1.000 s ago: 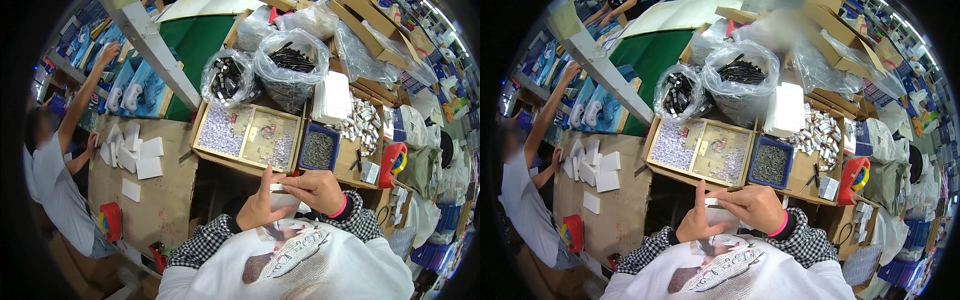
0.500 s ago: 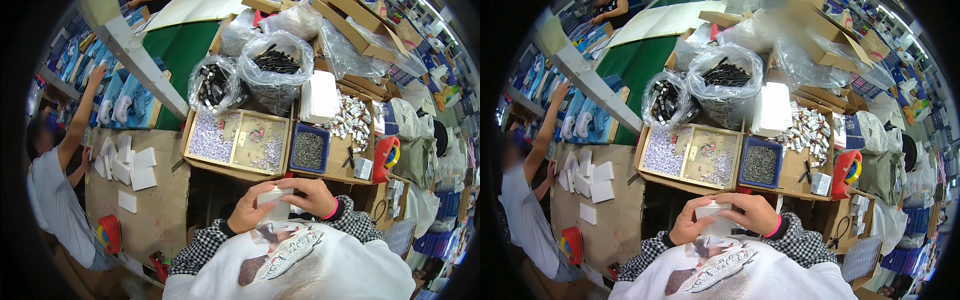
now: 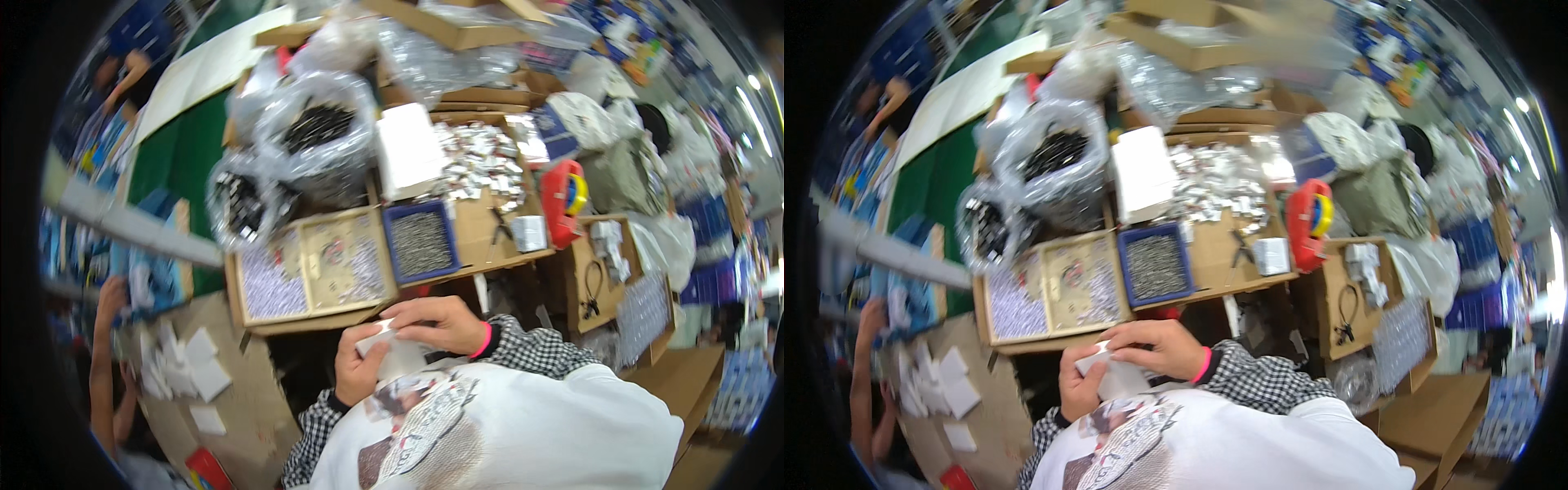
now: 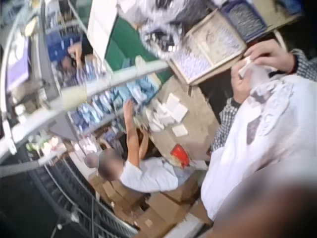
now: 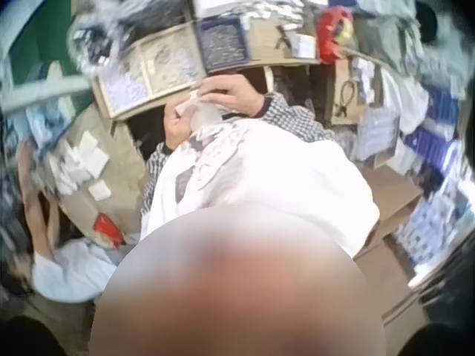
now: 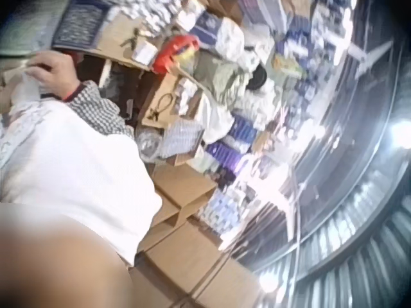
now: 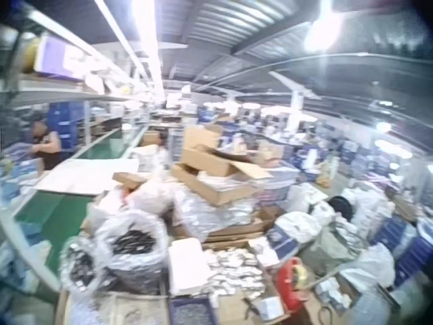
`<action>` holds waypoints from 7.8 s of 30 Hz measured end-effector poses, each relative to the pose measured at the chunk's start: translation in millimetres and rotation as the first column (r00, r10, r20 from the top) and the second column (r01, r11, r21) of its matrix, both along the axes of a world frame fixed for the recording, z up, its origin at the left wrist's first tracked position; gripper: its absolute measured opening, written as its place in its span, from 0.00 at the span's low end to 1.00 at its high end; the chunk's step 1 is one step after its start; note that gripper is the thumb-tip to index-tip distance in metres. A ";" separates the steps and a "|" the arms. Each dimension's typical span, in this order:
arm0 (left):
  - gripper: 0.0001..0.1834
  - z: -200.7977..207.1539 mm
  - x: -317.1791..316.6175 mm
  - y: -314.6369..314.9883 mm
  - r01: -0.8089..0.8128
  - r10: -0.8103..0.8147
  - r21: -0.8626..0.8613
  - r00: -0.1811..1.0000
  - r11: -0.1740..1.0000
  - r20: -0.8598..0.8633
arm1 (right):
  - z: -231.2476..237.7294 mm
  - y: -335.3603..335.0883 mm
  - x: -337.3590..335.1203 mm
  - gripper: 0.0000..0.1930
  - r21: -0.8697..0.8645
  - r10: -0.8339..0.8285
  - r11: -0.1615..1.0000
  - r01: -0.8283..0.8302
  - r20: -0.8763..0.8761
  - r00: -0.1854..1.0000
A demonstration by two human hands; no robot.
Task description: The person repeatedly picks small components from trays and places them into white rectangular boxes, then closes the boxes. The workspace contains multiple trays of parts, plastic bags, and cardboard boxes. The person handles components one at a time and stacks completed boxes on the table.
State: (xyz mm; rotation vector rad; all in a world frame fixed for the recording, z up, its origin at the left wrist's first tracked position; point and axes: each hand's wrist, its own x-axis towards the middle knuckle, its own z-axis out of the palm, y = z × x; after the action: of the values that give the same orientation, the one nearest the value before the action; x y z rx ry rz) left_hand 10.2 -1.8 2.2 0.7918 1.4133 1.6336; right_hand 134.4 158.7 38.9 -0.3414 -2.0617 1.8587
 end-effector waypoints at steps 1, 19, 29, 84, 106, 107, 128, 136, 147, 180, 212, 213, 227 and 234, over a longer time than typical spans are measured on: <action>0.13 -0.9 1.3 3.8 0.006 -0.006 -0.007 1.000 1.000 0.019 | -3.2 2.3 4.2 0.10 -0.063 -0.018 0.998 0.016 -0.034 0.999; 0.11 8.9 22.6 52.4 0.141 -0.126 -0.021 0.936 0.990 0.330 | -89.5 195.0 251.9 0.17 0.430 -0.935 0.345 0.834 0.233 0.266; 0.12 5.0 30.2 62.3 0.187 -0.168 -0.033 0.937 0.982 0.308 | -89.7 192.7 239.2 0.14 -0.019 -0.948 0.262 0.965 0.180 0.261; 0.23 29.0 -14.0 3.9 0.046 -0.111 -0.140 0.857 0.989 -0.503 | -7.9 -58.0 -23.5 0.18 -0.806 -0.325 0.414 0.423 0.303 0.896; 0.15 -69.9 -200.9 -225.5 -0.922 0.907 -0.172 0.377 0.348 -0.187 | -37.2 -74.1 -90.1 0.13 -0.520 0.308 0.854 -0.035 0.449 0.839; 0.14 -69.8 -228.3 -250.6 -0.928 0.926 -0.125 0.363 0.350 -0.106 | -39.9 -74.5 -89.4 0.13 -0.530 0.317 0.847 -0.030 0.459 0.830; 0.20 -79.8 -243.7 -195.3 -0.875 -0.481 -0.485 0.422 0.006 -0.768 | -47.0 -37.8 -65.3 0.13 -0.227 -0.037 0.960 0.162 0.472 0.881; 0.19 -77.6 -248.9 -187.0 -0.960 -0.279 -0.280 0.262 0.027 -0.924 | -53.2 177.9 -54.8 0.23 0.417 -0.862 0.501 0.758 0.163 0.480; 0.19 -30.8 -167.9 -60.4 -0.650 0.242 -0.099 0.414 0.754 -0.877 | -41.0 212.7 -43.1 0.20 0.457 -0.726 0.675 0.579 0.271 0.632; 0.45 45.0 -18.6 62.1 -0.276 0.095 0.006 0.313 0.961 -0.945 | 17.6 58.5 -22.9 0.24 0.035 0.038 0.998 -0.046 0.191 0.981; 0.24 25.9 -24.2 4.6 -0.083 0.075 -0.063 0.990 0.995 -0.117 | -10.7 6.1 -13.4 0.19 -0.248 -0.104 0.961 0.123 0.086 0.991; 0.24 25.8 -25.0 3.0 -0.073 0.067 -0.051 0.990 0.996 -0.122 | -9.7 7.6 -13.5 0.17 -0.186 -0.067 0.978 0.091 0.134 0.989; 0.07 40.1 -41.7 7.1 -0.144 0.142 -0.008 0.962 0.989 0.232 | 5.1 16.2 -44.2 0.20 -0.462 0.092 0.886 -0.052 0.065 0.994; 0.11 36.8 -50.1 4.8 -0.034 0.068 -0.137 0.965 0.990 0.254 | 3.6 15.3 -42.7 0.12 -0.073 0.087 0.994 -0.079 0.106 0.991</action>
State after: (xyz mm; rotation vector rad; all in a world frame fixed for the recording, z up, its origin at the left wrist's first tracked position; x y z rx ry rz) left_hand -39.9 3.1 38.9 0.4516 1.3472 1.5988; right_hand 91.7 173.9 42.4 -0.3882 -2.1165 2.0049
